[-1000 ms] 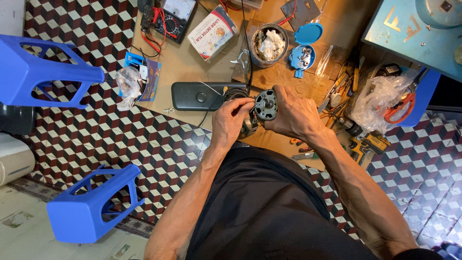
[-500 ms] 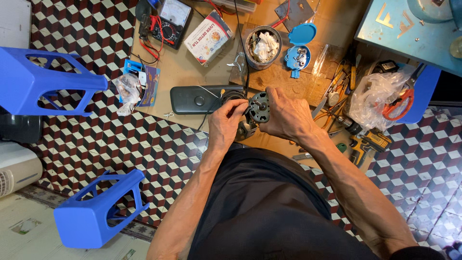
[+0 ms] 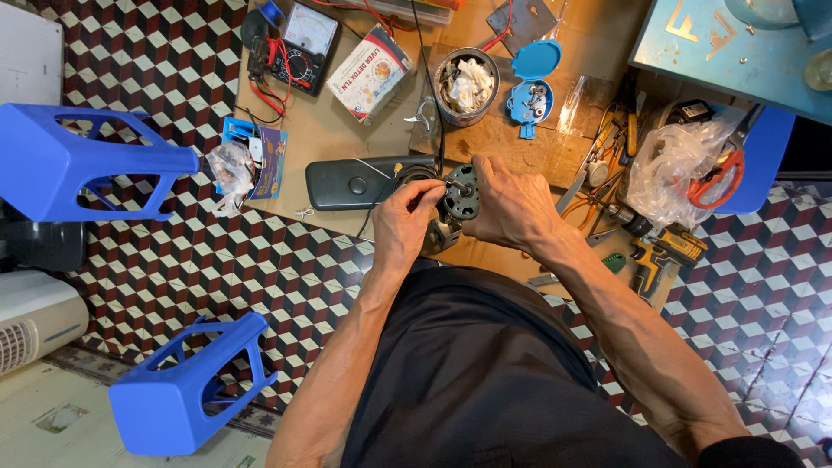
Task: The person uses a cordless drill to remove screws from a motor housing, then disassembles the motor components. They retrieve small parts from a blue container and reassemble the motor, securing the housing with screws.
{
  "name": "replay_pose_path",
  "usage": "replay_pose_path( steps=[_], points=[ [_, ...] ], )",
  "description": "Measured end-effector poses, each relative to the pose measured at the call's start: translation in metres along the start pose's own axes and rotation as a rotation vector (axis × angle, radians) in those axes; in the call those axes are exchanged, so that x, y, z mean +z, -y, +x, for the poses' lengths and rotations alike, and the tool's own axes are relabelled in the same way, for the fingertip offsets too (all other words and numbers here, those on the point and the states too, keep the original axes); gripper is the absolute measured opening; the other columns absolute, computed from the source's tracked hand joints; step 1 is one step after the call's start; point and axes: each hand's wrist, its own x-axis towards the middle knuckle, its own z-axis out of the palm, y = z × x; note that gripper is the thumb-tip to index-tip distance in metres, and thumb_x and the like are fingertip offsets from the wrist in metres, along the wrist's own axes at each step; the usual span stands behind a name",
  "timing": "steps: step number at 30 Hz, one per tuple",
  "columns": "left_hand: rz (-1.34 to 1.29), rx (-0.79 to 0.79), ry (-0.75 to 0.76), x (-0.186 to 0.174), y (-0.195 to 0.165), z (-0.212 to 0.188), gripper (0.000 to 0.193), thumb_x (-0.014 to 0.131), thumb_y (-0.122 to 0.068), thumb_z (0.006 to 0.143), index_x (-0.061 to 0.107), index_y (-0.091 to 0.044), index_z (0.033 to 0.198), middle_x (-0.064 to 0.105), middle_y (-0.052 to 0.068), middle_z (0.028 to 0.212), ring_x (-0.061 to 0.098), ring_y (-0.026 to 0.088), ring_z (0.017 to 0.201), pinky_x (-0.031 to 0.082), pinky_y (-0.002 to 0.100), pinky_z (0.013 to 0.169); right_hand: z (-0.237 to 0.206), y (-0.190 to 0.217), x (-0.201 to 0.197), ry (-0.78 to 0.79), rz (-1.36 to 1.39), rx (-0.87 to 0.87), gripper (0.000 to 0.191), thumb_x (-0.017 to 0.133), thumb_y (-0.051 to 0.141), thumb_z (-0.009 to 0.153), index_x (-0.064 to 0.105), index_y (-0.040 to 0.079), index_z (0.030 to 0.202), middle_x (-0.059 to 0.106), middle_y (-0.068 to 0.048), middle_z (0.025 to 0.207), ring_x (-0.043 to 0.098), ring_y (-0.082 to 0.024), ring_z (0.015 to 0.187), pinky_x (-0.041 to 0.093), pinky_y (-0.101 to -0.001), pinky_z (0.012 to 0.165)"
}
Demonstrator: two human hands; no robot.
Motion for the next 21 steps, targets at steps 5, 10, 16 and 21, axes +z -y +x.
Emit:
replay_pose_path(
  steps=[5,10,16,21],
  points=[
    [-0.066,0.004,0.005,0.002,0.002,-0.002,0.019,0.074,-0.021,0.095,0.077,-0.007,0.107,0.077,0.003,0.085,0.068,0.006,0.075,0.055,0.024,0.069,-0.001,-0.001,0.000,0.016,-0.012,-0.006,0.081,0.085,0.038,0.061,0.049,-0.004,0.121,0.062,-0.024,0.105,0.068,-0.043,0.081,0.052,-0.0532,0.065],
    [-0.109,-0.030,0.032,0.001,0.003,-0.001,0.019,0.072,-0.020,0.096,0.077,-0.005,0.108,0.078,0.003,0.087,0.067,0.005,0.078,0.055,0.023,0.072,-0.001,-0.004,0.001,0.011,0.001,0.001,0.080,0.086,0.038,0.062,0.049,-0.004,0.119,0.062,-0.024,0.104,0.068,-0.043,0.081,0.053,-0.0533,0.065],
    [-0.116,-0.020,0.040,0.001,-0.001,-0.005,0.019,0.071,-0.019,0.097,0.077,-0.004,0.108,0.078,0.003,0.089,0.068,0.006,0.082,0.055,0.023,0.075,-0.007,-0.007,0.006,-0.034,0.025,-0.028,0.078,0.087,0.045,0.065,0.051,-0.005,0.113,0.062,-0.026,0.103,0.068,-0.045,0.080,0.054,-0.0528,0.066],
    [-0.097,-0.048,0.053,0.002,-0.006,-0.008,0.020,0.071,-0.019,0.097,0.076,-0.003,0.108,0.078,0.003,0.089,0.067,0.006,0.080,0.055,0.023,0.074,-0.010,-0.011,0.008,0.014,0.018,0.009,0.080,0.087,0.042,0.064,0.049,-0.006,0.116,0.062,-0.025,0.102,0.069,-0.044,0.077,0.056,-0.0509,0.064]
  ],
)
